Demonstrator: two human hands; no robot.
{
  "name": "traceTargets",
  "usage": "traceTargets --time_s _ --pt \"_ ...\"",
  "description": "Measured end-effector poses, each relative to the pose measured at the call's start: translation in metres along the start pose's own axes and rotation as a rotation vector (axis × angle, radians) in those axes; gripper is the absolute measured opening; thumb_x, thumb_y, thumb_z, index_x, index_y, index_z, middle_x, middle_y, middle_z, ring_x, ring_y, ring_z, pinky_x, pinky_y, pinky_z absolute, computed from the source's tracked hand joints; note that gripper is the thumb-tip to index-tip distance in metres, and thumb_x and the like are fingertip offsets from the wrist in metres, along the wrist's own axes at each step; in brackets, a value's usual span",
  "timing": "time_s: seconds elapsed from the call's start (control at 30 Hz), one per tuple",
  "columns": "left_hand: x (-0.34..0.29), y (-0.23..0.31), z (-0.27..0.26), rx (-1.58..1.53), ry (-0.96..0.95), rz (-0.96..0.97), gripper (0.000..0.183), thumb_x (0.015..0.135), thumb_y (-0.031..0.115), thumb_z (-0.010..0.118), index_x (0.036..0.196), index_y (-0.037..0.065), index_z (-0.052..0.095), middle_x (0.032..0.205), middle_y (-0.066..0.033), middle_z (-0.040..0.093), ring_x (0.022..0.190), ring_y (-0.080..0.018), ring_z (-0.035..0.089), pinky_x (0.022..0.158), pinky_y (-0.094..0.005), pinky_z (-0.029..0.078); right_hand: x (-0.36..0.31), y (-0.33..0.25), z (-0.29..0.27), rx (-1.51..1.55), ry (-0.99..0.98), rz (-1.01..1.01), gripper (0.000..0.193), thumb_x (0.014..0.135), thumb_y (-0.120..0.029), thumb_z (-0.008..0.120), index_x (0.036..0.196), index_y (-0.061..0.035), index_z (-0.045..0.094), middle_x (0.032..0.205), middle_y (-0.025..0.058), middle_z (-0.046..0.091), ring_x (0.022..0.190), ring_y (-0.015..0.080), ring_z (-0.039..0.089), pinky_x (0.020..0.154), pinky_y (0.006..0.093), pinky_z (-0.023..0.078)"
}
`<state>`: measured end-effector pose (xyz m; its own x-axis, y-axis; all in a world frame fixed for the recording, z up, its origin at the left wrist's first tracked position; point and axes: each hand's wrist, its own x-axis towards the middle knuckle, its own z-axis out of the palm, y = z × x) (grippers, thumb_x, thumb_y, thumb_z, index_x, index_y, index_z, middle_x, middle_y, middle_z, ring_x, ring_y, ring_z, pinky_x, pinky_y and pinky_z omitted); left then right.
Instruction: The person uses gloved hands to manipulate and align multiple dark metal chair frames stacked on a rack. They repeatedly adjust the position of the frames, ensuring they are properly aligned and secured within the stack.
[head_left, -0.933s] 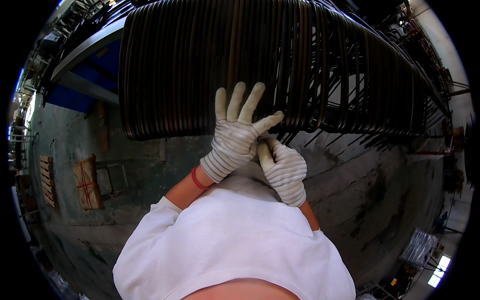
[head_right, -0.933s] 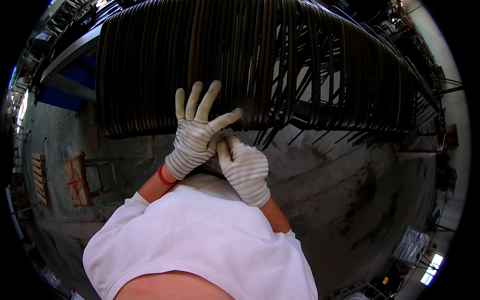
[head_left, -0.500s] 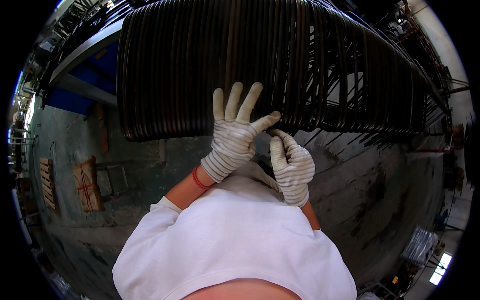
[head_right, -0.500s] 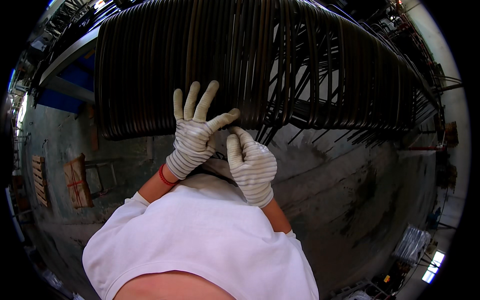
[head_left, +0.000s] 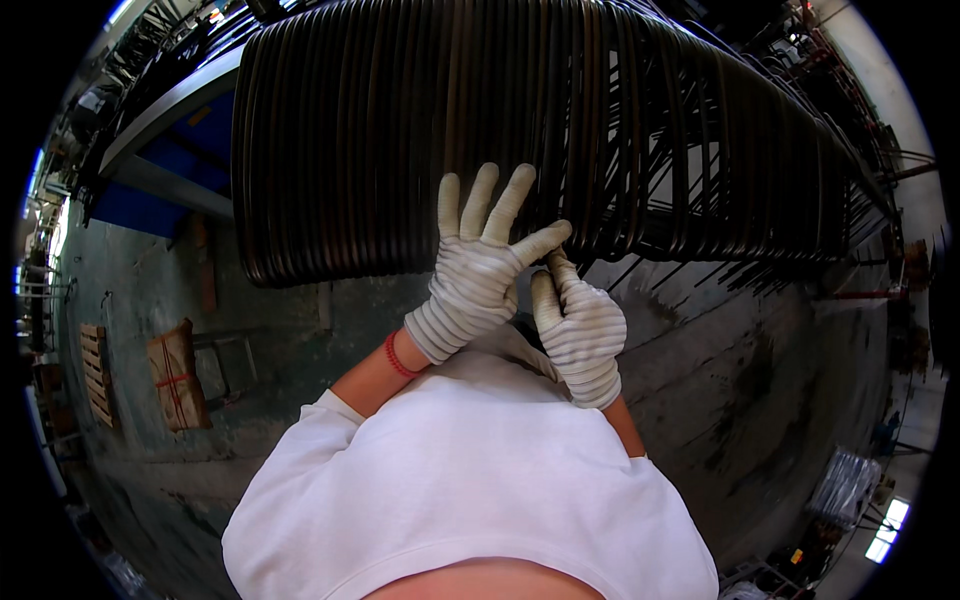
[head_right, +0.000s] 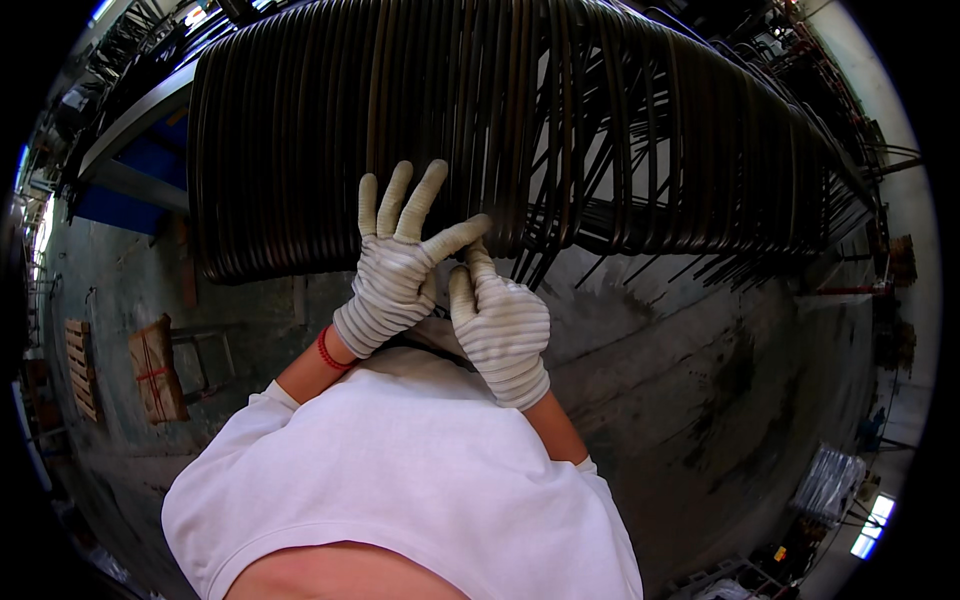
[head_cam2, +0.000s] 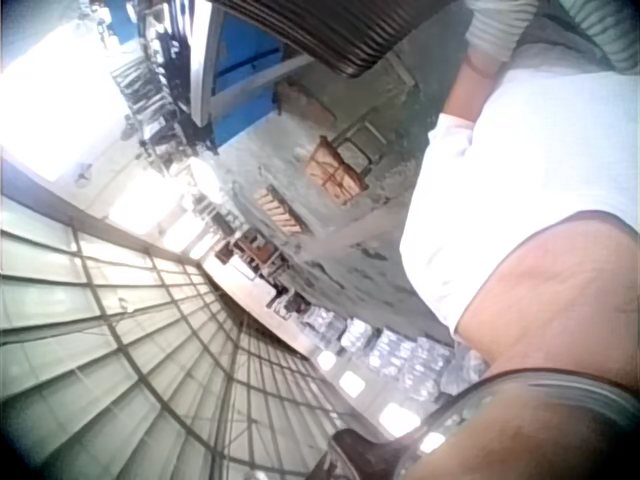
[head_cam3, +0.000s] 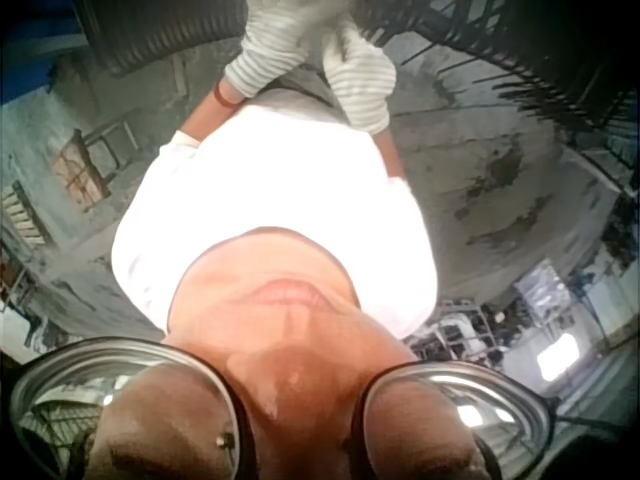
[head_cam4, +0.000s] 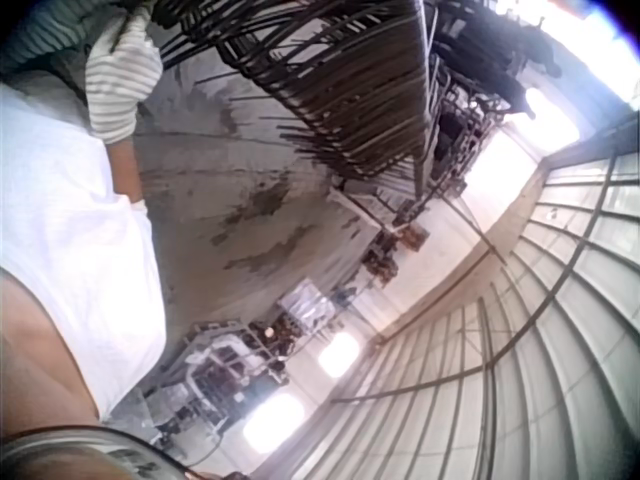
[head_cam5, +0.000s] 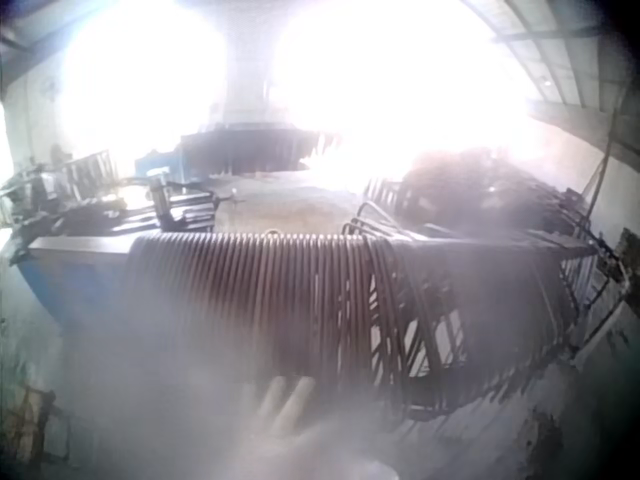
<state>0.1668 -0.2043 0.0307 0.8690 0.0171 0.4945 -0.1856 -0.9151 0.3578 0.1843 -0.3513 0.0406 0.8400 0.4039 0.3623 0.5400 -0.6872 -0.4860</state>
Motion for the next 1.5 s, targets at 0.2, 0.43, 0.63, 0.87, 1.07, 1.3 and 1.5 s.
traceTargets --time_s 0.2,0.43,0.63,0.87,1.07,1.3,1.5 --pt "0.009 0.006 0.002 0.034 -0.042 0.039 0.043 0.079 0.015 0.06 0.116 0.036 0.066 0.152 -0.013 0.031 0.14 -0.0394 0.025 0.114 -0.058 0.007 0.003 0.003 -0.004 -0.064 -0.05 0.014 0.032 0.086 -0.024 0.062 0.112 -0.0072 0.066 0.062 0.0143 0.063 0.055 0.0296 0.062 0.055 0.0366 0.051" --pt "0.008 0.0 0.004 0.065 -0.047 0.019 0.055 0.074 0.001 0.056 0.115 0.036 0.067 0.151 -0.012 0.033 0.139 -0.0387 0.026 0.114 -0.0593 0.009 0.005 -0.005 -0.02 0.183 0.002 0.278 0.018 0.087 -0.02 0.064 0.098 -0.0078 0.072 0.064 0.0124 0.064 0.052 0.0258 0.061 0.053 0.0348 0.049" --pt "0.009 0.006 0.008 0.032 -0.046 -0.006 0.059 0.07 -0.001 0.055 0.114 0.036 0.067 0.151 -0.0118 0.033 0.139 -0.039 0.027 0.114 -0.0586 0.009 0.002 0.022 -0.004 0.114 0.107 0.216 0.021 0.085 -0.017 0.067 0.103 -0.009 0.072 0.065 0.0126 0.065 0.052 0.0254 0.061 0.052 0.0341 0.05" --pt "0.011 0.01 0.011 0.069 -0.001 0.033 0.055 0.073 0.003 0.057 0.117 0.034 0.066 0.151 -0.0124 0.033 0.138 -0.0383 0.028 0.114 -0.059 0.008 0.001 0.02 0.0 -0.099 0.093 0.01 0.031 0.083 -0.017 0.066 0.112 -0.0075 0.068 0.06 0.0123 0.061 0.05 0.0266 0.059 0.052 0.0348 0.05" --pt "0.014 0.014 0.008 0.041 0.001 0.076 0.053 0.071 0.006 0.061 0.118 0.031 0.065 0.151 -0.0129 0.032 0.139 -0.038 0.026 0.114 -0.059 0.007 0.0 0.009 -0.005 -0.172 0.048 -0.025 0.034 0.083 -0.017 0.064 0.115 -0.0067 0.066 0.052 0.0112 0.055 0.047 0.0262 0.056 0.05 0.0356 0.048" --pt "0.015 0.014 0.003 0.083 -0.011 0.05 0.049 0.067 0.008 0.063 0.113 0.025 0.069 0.151 -0.0139 0.033 0.142 -0.037 0.02 0.115 -0.058 0.004 -0.001 0.001 -0.016 -0.023 0.051 0.058 0.033 0.085 -0.018 0.064 0.117 -0.01 0.066 0.053 0.0112 0.056 0.047 0.0256 0.057 0.05 0.0359 0.048" --pt "0.014 0.015 0.003 0.116 -0.01 0.051 0.047 0.067 0.011 0.064 0.111 0.025 0.07 0.151 -0.0138 0.033 0.142 -0.0364 0.02 0.115 -0.0575 0.002 -0.004 -0.002 -0.022 0.019 0.04 0.107 0.032 0.087 -0.018 0.063 0.117 -0.011 0.066 0.055 0.0117 0.058 0.048 0.0252 0.058 0.051 0.0357 0.049"
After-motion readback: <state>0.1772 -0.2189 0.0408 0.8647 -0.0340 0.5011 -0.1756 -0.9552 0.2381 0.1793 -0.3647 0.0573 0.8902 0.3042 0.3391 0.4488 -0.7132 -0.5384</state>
